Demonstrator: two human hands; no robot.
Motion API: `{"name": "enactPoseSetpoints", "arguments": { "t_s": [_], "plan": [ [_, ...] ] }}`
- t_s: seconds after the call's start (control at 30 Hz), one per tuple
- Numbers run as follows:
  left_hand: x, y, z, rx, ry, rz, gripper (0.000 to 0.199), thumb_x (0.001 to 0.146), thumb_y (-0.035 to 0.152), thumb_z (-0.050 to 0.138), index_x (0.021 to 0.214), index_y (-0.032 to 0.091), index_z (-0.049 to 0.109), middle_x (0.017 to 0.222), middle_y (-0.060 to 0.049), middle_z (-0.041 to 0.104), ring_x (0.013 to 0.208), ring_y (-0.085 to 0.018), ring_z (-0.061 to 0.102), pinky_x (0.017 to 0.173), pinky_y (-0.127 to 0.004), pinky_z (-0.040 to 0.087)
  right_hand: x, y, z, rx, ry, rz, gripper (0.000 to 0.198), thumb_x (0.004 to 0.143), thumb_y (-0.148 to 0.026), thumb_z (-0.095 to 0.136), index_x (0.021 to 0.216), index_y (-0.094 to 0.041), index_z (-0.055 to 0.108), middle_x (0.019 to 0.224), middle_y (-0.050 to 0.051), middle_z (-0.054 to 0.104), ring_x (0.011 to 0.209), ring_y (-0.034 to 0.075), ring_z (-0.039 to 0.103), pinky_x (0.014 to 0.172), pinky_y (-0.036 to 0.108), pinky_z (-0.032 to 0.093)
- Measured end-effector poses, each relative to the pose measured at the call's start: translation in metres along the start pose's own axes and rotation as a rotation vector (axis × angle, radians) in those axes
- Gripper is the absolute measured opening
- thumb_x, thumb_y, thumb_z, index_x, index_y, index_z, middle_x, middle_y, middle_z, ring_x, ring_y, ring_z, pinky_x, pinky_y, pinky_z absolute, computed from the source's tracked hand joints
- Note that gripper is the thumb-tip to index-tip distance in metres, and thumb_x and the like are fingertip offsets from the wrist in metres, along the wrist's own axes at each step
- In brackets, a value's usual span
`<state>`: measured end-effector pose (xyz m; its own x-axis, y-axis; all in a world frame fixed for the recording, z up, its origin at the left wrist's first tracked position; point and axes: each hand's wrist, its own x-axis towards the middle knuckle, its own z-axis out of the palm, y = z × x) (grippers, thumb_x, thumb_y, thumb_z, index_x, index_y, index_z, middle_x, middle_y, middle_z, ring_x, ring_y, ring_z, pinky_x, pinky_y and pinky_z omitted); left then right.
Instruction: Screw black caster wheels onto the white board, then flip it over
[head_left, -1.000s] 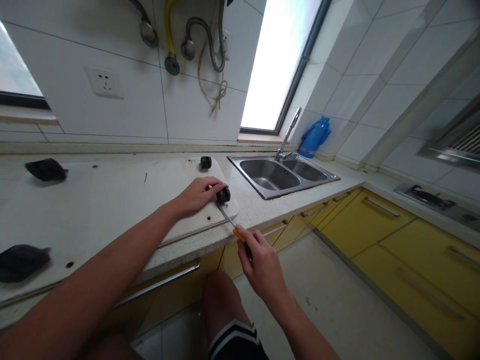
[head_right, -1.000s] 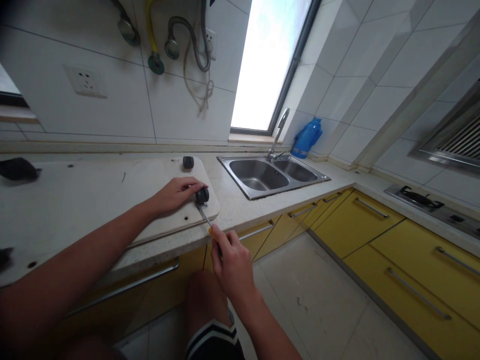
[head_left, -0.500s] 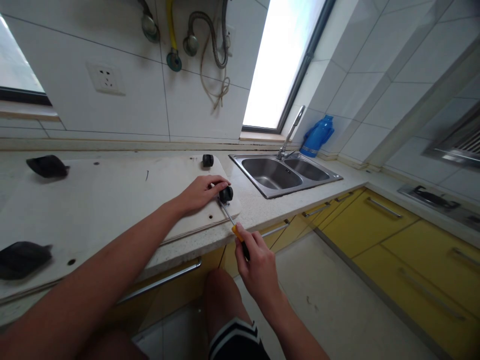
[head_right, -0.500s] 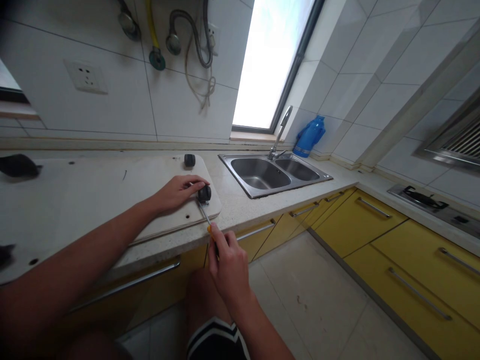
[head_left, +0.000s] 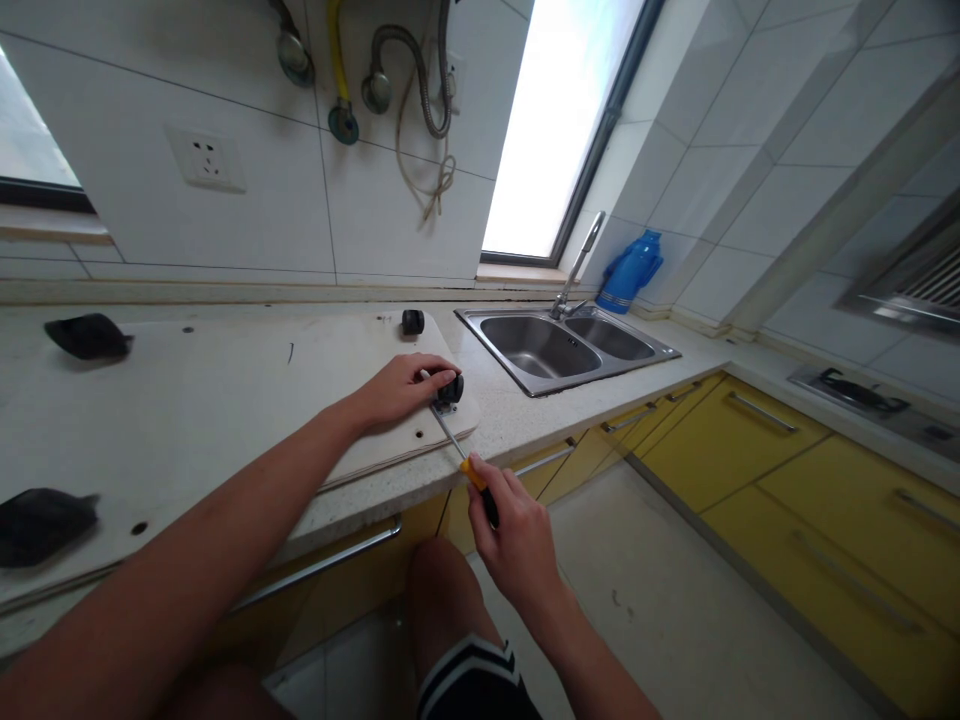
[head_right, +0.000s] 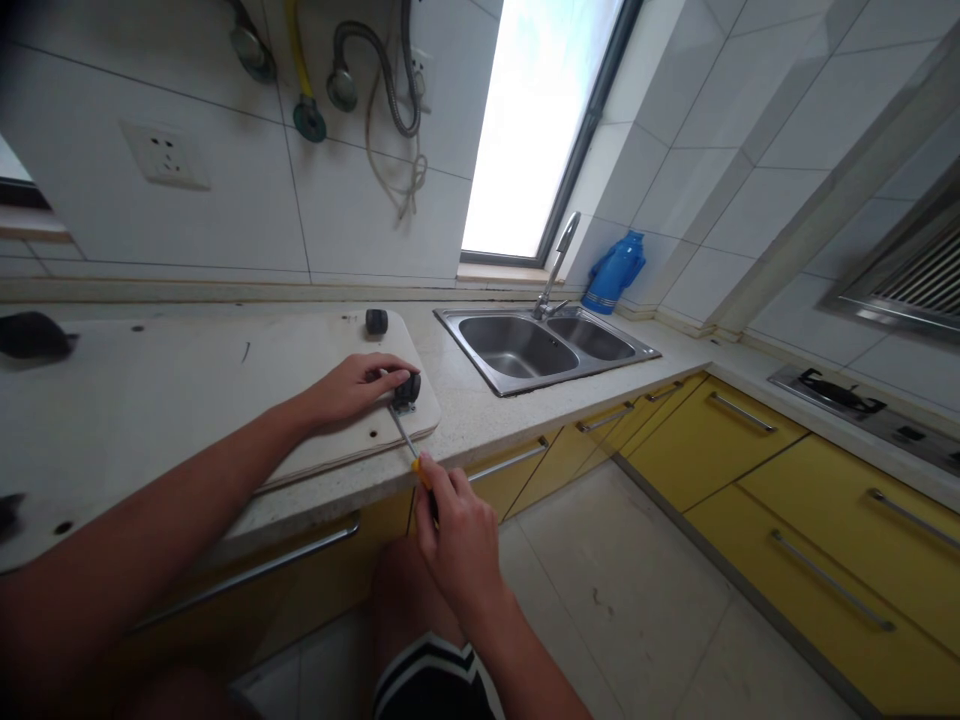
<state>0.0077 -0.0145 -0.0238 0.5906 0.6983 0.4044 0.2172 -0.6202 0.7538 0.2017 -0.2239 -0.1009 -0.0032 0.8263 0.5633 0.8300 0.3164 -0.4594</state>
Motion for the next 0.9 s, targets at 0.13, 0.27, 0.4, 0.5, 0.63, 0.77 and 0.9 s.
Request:
{"name": "enactPoseSetpoints", "arguments": {
  "t_s": [0.13, 0.27, 0.4, 0.5, 0.63, 0.77, 0.9],
  "plan": [
    [0.000, 0.002, 0.000, 0.004, 0.000, 0.004, 0.053, 0.107, 0.065, 0.061, 0.120, 0.020, 0.085, 0.115, -0.012, 0.086, 0.095, -0.027, 0.078, 0.090, -0.043, 0.062, -0.015, 0.013, -0.003, 0.168, 0.163, 0.132, 0.036, 0.112, -0.035, 0.064, 0.147, -0.030, 0.068, 0.110, 0.003, 0.082, 0.086, 0.019, 0.079, 0.075, 0.029, 0.063],
    [0.000, 0.004, 0.000, 0.020, 0.005, 0.008, 0.051, 0.107, 0.062, 0.060, 0.120, 0.020, 0.085, 0.113, -0.013, 0.086, 0.093, -0.027, 0.077, 0.091, -0.045, 0.063, -0.021, 0.021, -0.018, 0.172, 0.234, 0.214, 0.026, 0.109, -0.039, 0.069, 0.133, -0.030, 0.071, 0.092, -0.001, 0.077, 0.069, 0.018, 0.071, 0.062, 0.028, 0.058],
    [0.000, 0.003, 0.000, 0.028, 0.000, 0.011, 0.048, 0.108, 0.059, 0.060, 0.120, 0.020, 0.085, 0.111, -0.012, 0.086, 0.092, -0.026, 0.077, 0.088, -0.042, 0.062, -0.009, 0.024, -0.044, 0.076, 0.223, 0.131, 0.012, 0.105, -0.036, 0.076, 0.116, -0.032, 0.080, 0.104, 0.004, 0.078, 0.091, 0.024, 0.077, 0.079, 0.035, 0.063],
    [0.001, 0.002, 0.000, 0.035, -0.002, 0.012, 0.047, 0.107, 0.059, 0.060, 0.119, 0.021, 0.085, 0.112, -0.011, 0.086, 0.090, -0.025, 0.076, 0.085, -0.041, 0.061, 0.005, 0.025, -0.060, 0.030, 0.226, 0.090, 0.012, 0.103, -0.037, 0.079, 0.114, -0.032, 0.081, 0.105, 0.006, 0.075, 0.091, 0.025, 0.076, 0.080, 0.038, 0.064],
    [0.001, 0.002, -0.001, 0.032, 0.004, 0.003, 0.047, 0.106, 0.060, 0.061, 0.120, 0.021, 0.085, 0.112, -0.011, 0.086, 0.089, -0.025, 0.076, 0.085, -0.041, 0.060, 0.019, 0.024, -0.068, -0.006, 0.170, 0.043, 0.014, 0.102, -0.036, 0.079, 0.115, -0.032, 0.084, 0.103, 0.006, 0.074, 0.088, 0.024, 0.077, 0.078, 0.036, 0.064],
    [0.001, 0.001, -0.001, 0.022, -0.007, 0.000, 0.047, 0.106, 0.060, 0.061, 0.119, 0.021, 0.085, 0.112, -0.011, 0.086, 0.088, -0.025, 0.076, 0.085, -0.041, 0.060, 0.023, 0.023, -0.069, -0.044, 0.145, 0.011, 0.014, 0.102, -0.036, 0.080, 0.114, -0.031, 0.084, 0.101, 0.006, 0.074, 0.085, 0.023, 0.077, 0.075, 0.034, 0.064],
    [0.001, 0.000, -0.001, 0.024, -0.008, 0.009, 0.048, 0.107, 0.060, 0.061, 0.120, 0.021, 0.085, 0.112, -0.011, 0.086, 0.089, -0.025, 0.076, 0.087, -0.041, 0.060, 0.030, 0.022, -0.077, -0.065, 0.104, -0.022, 0.013, 0.103, -0.038, 0.078, 0.112, -0.031, 0.083, 0.101, 0.006, 0.074, 0.085, 0.023, 0.077, 0.075, 0.034, 0.064]
  ]
}}
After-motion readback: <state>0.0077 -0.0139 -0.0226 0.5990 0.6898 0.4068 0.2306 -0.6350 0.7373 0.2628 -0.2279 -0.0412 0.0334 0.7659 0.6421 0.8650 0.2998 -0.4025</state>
